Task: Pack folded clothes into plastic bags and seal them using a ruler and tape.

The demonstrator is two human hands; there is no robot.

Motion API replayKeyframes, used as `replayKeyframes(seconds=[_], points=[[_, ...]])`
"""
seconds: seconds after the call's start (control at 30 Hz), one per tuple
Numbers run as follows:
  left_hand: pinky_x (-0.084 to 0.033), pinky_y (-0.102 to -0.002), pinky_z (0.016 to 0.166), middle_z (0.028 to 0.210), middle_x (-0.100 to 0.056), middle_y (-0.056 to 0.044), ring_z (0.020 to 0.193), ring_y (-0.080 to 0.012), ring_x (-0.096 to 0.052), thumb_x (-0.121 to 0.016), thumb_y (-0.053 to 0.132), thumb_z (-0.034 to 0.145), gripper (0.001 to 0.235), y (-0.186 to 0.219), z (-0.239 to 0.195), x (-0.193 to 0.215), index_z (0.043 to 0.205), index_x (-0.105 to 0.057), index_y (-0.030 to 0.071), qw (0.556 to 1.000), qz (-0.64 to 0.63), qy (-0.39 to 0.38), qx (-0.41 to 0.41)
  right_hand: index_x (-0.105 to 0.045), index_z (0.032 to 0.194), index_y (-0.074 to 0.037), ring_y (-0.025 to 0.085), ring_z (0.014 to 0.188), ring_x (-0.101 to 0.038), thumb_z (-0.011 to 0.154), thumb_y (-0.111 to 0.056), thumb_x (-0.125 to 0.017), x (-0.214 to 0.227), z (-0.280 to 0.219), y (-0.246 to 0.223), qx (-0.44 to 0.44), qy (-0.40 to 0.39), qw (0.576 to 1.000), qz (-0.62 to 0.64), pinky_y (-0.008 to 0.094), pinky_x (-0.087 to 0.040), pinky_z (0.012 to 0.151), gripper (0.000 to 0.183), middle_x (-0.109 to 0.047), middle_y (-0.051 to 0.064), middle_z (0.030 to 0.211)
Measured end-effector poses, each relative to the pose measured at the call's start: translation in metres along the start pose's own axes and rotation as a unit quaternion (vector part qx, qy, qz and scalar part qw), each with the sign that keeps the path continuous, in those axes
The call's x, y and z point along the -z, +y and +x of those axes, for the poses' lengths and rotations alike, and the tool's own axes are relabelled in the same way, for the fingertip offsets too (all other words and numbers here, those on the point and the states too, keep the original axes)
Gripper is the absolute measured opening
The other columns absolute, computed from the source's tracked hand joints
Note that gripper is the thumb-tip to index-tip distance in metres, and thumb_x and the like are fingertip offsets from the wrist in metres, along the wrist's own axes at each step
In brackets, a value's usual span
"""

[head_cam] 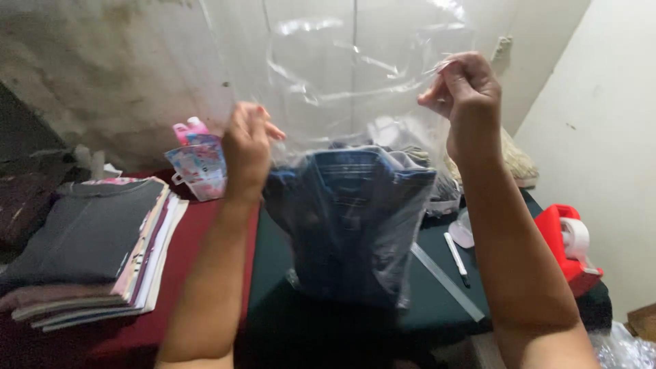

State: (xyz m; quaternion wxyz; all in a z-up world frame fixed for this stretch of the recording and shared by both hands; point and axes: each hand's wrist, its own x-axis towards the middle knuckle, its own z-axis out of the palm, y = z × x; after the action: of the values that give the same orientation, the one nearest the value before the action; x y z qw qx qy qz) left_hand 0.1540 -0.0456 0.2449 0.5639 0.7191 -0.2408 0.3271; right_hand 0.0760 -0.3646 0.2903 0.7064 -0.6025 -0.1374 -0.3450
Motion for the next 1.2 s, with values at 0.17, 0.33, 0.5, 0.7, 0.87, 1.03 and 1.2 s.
replayKeyframes(seconds=[0.17, 0.33, 0.5, 0.7, 0.87, 1.03, 1.2], points=[[-0.054, -0.028, 0.056, 0.074, -0.068, -0.006, 0.063, -0.0133, -0.07, -0.052, 0.019, 0.109, 0.018, -0.006, -0.019, -0.012, 0.103, -0.058, 0.003, 0.997, -0.047, 0.057, 0.03, -0.059, 0.114, -0.011, 0.017, 0.081, -0.069, 0.11, -0.017, -0.053, 0.008, 0.005, 0.011, -0.034, -0.032, 0.999, -0.008, 0.037, -0.065, 0.085, 0.01, -0.065, 0.004, 0.086], [-0.053, -0.028, 0.054, 0.066, -0.067, -0.005, 0.058, -0.0125, -0.065, -0.05, 0.022, 0.11, 0.021, 0.008, -0.022, -0.016, 0.102, -0.059, 0.004, 0.993, -0.062, 0.043, 0.094, -0.056, 0.13, -0.013, 0.02, 0.099, -0.071, 0.099, -0.022, -0.06, 0.027, -0.012, 0.016, -0.117, -0.076, 0.988, -0.07, 0.038, -0.057, 0.095, 0.033, -0.067, 0.003, 0.094], [-0.053, -0.026, 0.056, 0.068, -0.067, -0.005, 0.06, -0.0105, -0.065, -0.048, 0.022, 0.111, 0.024, 0.016, -0.025, -0.011, 0.103, -0.059, 0.003, 0.995, -0.061, 0.027, 0.078, -0.064, 0.117, -0.006, 0.022, 0.108, -0.07, 0.098, -0.026, -0.062, 0.029, -0.018, 0.037, -0.219, -0.192, 0.947, -0.133, 0.039, -0.055, 0.097, 0.028, -0.074, 0.006, 0.11], [-0.053, -0.027, 0.053, 0.067, -0.069, -0.004, 0.059, -0.0099, -0.066, -0.051, 0.022, 0.109, 0.021, 0.018, -0.017, -0.002, 0.101, -0.059, 0.004, 0.993, -0.043, 0.009, 0.111, -0.062, 0.104, 0.0, 0.024, 0.092, -0.073, 0.107, -0.022, -0.056, 0.008, -0.012, 0.045, -0.159, -0.141, 0.974, -0.079, 0.04, -0.063, 0.093, 0.024, -0.069, 0.015, 0.094], [-0.05, -0.034, 0.052, 0.064, -0.067, -0.009, 0.054, -0.0183, -0.067, -0.052, 0.021, 0.106, 0.019, -0.04, 0.022, -0.023, 0.1, -0.057, 0.004, 0.992, 0.012, 0.039, 0.119, -0.06, 0.103, 0.002, 0.022, 0.081, -0.071, 0.107, -0.022, -0.053, -0.021, 0.027, 0.089, -0.172, -0.099, 0.976, -0.086, 0.038, -0.064, 0.083, 0.025, -0.066, 0.012, 0.089], [-0.051, -0.051, 0.064, 0.082, -0.071, -0.02, 0.078, -0.0436, -0.068, -0.056, 0.02, 0.106, 0.016, -0.137, 0.087, -0.047, 0.101, -0.059, 0.006, 0.97, 0.188, 0.153, -0.021, -0.061, 0.102, -0.001, 0.02, 0.073, -0.069, 0.106, -0.022, -0.054, -0.054, 0.105, 0.18, -0.201, -0.068, 0.976, -0.054, 0.037, -0.061, 0.074, 0.022, -0.064, 0.009, 0.087], [-0.05, -0.057, 0.069, 0.089, -0.072, -0.02, 0.085, -0.0469, -0.068, -0.05, 0.021, 0.106, 0.014, -0.171, 0.163, -0.049, 0.107, -0.056, 0.008, 0.948, 0.234, 0.212, -0.035, -0.059, 0.095, -0.004, 0.017, 0.066, -0.067, 0.107, -0.026, -0.054, -0.102, 0.179, 0.232, -0.069, -0.023, 0.996, -0.046, 0.033, -0.057, 0.065, 0.025, -0.063, 0.006, 0.076]])
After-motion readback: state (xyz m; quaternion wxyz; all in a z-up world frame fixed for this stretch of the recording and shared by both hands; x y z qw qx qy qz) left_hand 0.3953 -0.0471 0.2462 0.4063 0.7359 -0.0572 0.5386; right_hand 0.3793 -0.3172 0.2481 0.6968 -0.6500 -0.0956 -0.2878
